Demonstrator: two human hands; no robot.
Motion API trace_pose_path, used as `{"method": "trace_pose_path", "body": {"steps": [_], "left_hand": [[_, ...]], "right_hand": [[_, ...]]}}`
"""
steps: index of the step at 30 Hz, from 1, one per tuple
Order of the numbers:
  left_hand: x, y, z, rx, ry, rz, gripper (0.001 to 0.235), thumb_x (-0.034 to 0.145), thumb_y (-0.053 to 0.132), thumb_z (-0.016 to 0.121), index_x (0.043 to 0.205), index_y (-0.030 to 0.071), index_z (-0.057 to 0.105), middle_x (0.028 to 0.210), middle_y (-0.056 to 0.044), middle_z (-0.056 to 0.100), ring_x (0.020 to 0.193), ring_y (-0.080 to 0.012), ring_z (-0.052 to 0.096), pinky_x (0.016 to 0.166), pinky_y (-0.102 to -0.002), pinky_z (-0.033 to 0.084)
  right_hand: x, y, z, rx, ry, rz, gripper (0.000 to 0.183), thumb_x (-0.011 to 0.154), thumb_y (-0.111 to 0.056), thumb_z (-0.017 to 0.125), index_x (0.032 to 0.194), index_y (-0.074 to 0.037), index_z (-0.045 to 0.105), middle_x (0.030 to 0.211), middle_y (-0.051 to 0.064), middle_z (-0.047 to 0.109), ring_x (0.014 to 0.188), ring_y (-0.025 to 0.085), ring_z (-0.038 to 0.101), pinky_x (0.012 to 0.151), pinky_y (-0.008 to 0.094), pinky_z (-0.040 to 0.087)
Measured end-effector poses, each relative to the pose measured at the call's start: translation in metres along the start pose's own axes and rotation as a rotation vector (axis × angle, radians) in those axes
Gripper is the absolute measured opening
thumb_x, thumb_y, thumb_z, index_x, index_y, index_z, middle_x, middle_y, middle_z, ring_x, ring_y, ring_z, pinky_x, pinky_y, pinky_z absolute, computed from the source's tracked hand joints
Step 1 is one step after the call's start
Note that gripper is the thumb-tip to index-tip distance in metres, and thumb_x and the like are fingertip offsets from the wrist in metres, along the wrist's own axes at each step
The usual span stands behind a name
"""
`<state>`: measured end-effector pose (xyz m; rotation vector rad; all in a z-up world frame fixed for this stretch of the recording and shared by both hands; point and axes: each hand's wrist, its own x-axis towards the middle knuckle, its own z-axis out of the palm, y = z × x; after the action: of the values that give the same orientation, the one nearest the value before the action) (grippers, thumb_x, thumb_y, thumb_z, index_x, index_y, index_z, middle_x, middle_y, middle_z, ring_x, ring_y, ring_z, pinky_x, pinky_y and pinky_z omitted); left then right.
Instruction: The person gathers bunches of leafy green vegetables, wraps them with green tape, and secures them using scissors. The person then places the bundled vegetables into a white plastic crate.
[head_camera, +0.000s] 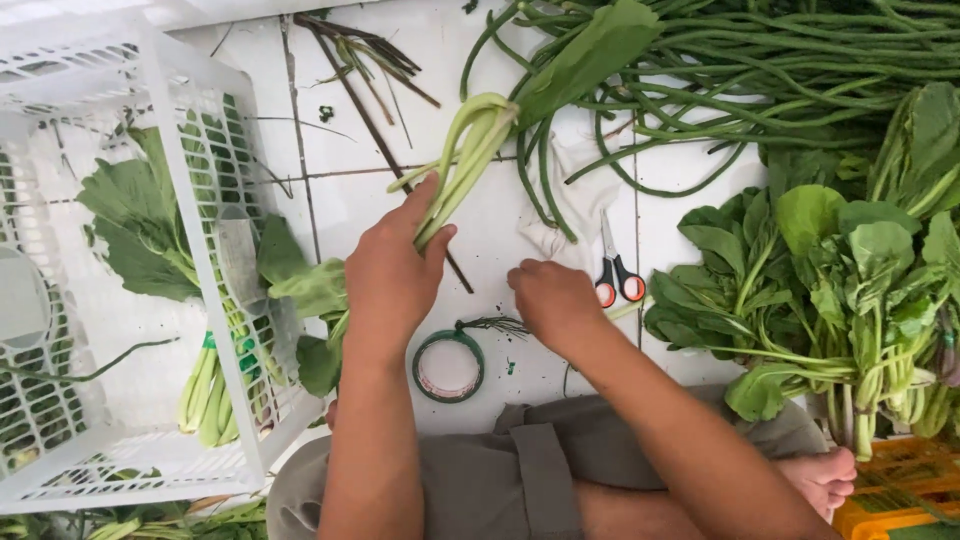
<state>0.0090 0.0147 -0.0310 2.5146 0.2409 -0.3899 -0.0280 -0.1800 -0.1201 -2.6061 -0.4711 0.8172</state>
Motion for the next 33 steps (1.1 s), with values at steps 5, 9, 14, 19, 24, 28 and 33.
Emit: {"method": "trace_pose_path", "body": {"steps": [5, 9, 14, 19, 24, 28, 33], "left_hand": [[0.003, 0.002, -0.001, 0.038, -0.150, -0.055, 0.057, 0.098, 0.033, 0.064, 0.153, 0.025, 0.050, 0.130, -0.011, 0.069, 0.115, -0.0280, 0.069, 0.091, -0.052, 0.055], [0.004, -0.002, 0.002, 0.085, -0.201, -0.036, 0.060, 0.100, 0.030, 0.062, 0.157, 0.021, 0.045, 0.131, -0.016, 0.067, 0.114, -0.0316, 0.069, 0.092, -0.056, 0.053], [0.003, -0.004, 0.004, 0.177, -0.235, 0.019, 0.068, 0.100, 0.032, 0.062, 0.159, 0.009, 0.038, 0.134, -0.025, 0.061, 0.123, -0.0439, 0.060, 0.098, -0.061, 0.045], [-0.005, 0.008, -0.011, -0.151, -0.007, 0.190, 0.055, 0.095, 0.026, 0.072, 0.140, 0.003, 0.052, 0.124, -0.022, 0.055, 0.116, -0.0441, 0.051, 0.098, -0.056, 0.044], [-0.003, -0.007, -0.001, -0.439, -0.254, 0.201, 0.025, 0.095, 0.034, 0.068, 0.113, 0.017, 0.073, 0.088, -0.007, 0.072, 0.081, -0.0237, 0.070, 0.075, -0.038, 0.057], [-0.006, -0.002, -0.009, -0.614, -0.475, 0.257, 0.042, 0.085, 0.025, 0.075, 0.122, 0.006, 0.068, 0.098, -0.014, 0.073, 0.091, -0.0294, 0.070, 0.078, -0.041, 0.057], [-0.010, 0.003, -0.005, -0.717, -0.595, 0.338, 0.070, 0.073, 0.019, 0.088, 0.135, 0.007, 0.058, 0.108, -0.016, 0.075, 0.100, -0.0329, 0.071, 0.082, -0.043, 0.058]], "right_hand": [[-0.020, -0.018, -0.039, -0.053, -0.183, 0.111, 0.032, 0.094, -0.028, 0.063, 0.121, -0.012, 0.072, 0.107, 0.011, 0.071, 0.100, 0.031, 0.071, 0.078, 0.052, 0.061], [-0.021, -0.048, -0.029, 0.197, -0.229, 0.102, 0.031, 0.098, -0.033, 0.060, 0.115, -0.011, 0.072, 0.105, 0.015, 0.071, 0.099, 0.035, 0.072, 0.077, 0.052, 0.061], [-0.017, -0.046, 0.034, 0.139, -0.295, -0.027, 0.036, 0.092, -0.030, 0.064, 0.109, 0.001, 0.072, 0.096, 0.021, 0.071, 0.085, 0.043, 0.074, 0.068, 0.056, 0.060], [-0.022, -0.035, -0.013, 0.205, -0.040, -0.128, 0.026, 0.090, -0.021, 0.064, 0.110, -0.006, 0.072, 0.106, 0.016, 0.071, 0.088, 0.043, 0.073, 0.070, 0.056, 0.061], [-0.026, -0.011, -0.038, 0.466, 0.576, -0.401, 0.017, 0.084, -0.001, 0.076, 0.100, -0.009, 0.073, 0.095, 0.005, 0.071, 0.077, 0.023, 0.074, 0.066, 0.031, 0.062], [-0.031, -0.009, -0.057, 0.609, 0.840, -0.455, 0.022, 0.078, 0.015, 0.072, 0.093, -0.001, 0.076, 0.091, 0.008, 0.069, 0.067, 0.017, 0.067, 0.046, 0.026, 0.056], [-0.035, -0.006, -0.060, 0.618, 0.905, -0.427, 0.021, 0.078, 0.015, 0.076, 0.093, 0.000, 0.078, 0.091, 0.010, 0.071, 0.068, 0.019, 0.069, 0.051, 0.027, 0.059]]}}
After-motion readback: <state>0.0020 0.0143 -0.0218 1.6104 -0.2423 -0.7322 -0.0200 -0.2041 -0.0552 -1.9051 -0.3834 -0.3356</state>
